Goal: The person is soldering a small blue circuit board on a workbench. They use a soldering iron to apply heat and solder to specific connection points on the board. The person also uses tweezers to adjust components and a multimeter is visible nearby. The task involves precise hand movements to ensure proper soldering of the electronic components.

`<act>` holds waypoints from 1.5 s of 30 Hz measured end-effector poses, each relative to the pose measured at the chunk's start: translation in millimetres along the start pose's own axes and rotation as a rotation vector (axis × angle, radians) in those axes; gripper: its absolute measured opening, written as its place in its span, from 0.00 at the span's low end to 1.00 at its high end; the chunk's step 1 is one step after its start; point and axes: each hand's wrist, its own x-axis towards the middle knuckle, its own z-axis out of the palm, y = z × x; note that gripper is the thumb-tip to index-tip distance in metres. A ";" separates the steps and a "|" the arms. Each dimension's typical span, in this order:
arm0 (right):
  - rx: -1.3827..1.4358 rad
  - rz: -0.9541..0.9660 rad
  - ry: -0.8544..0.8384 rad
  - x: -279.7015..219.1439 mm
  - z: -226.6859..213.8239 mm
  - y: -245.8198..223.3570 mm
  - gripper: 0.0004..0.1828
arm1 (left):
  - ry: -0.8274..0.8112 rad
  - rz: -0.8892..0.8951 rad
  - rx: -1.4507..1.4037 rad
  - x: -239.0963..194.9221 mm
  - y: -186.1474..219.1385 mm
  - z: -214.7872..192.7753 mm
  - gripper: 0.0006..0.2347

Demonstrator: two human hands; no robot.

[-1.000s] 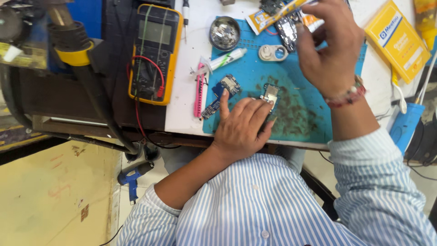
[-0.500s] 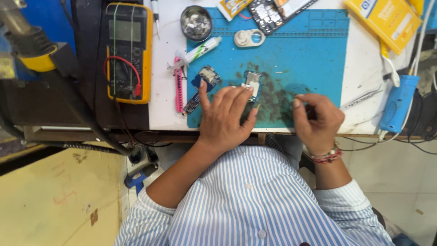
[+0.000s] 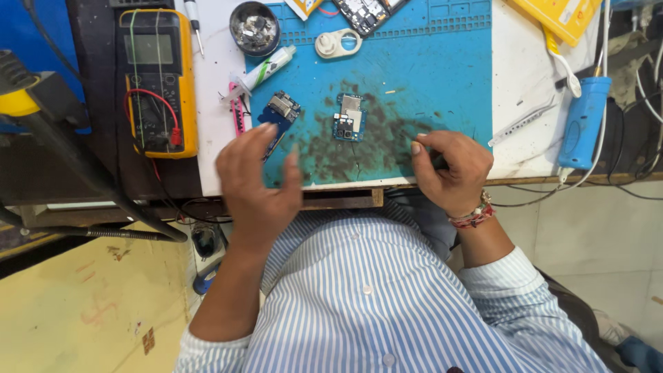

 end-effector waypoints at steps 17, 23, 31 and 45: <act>-0.771 0.002 -0.321 15.8 -114.5 48.8 0.05 | -0.094 0.238 -0.328 -9.0 34.9 16.9 0.16; 0.115 0.362 0.080 1.4 -75.7 20.2 0.05 | -0.193 0.214 -0.470 2.0 58.0 19.5 0.17; 1.192 0.699 -0.151 -44.5 -8.6 -23.5 0.13 | -0.355 0.128 -0.613 -4.5 63.2 31.4 0.07; 1.096 0.597 0.128 -12.0 -11.8 -11.7 0.11 | -0.374 0.107 -0.779 -1.8 36.7 29.2 0.12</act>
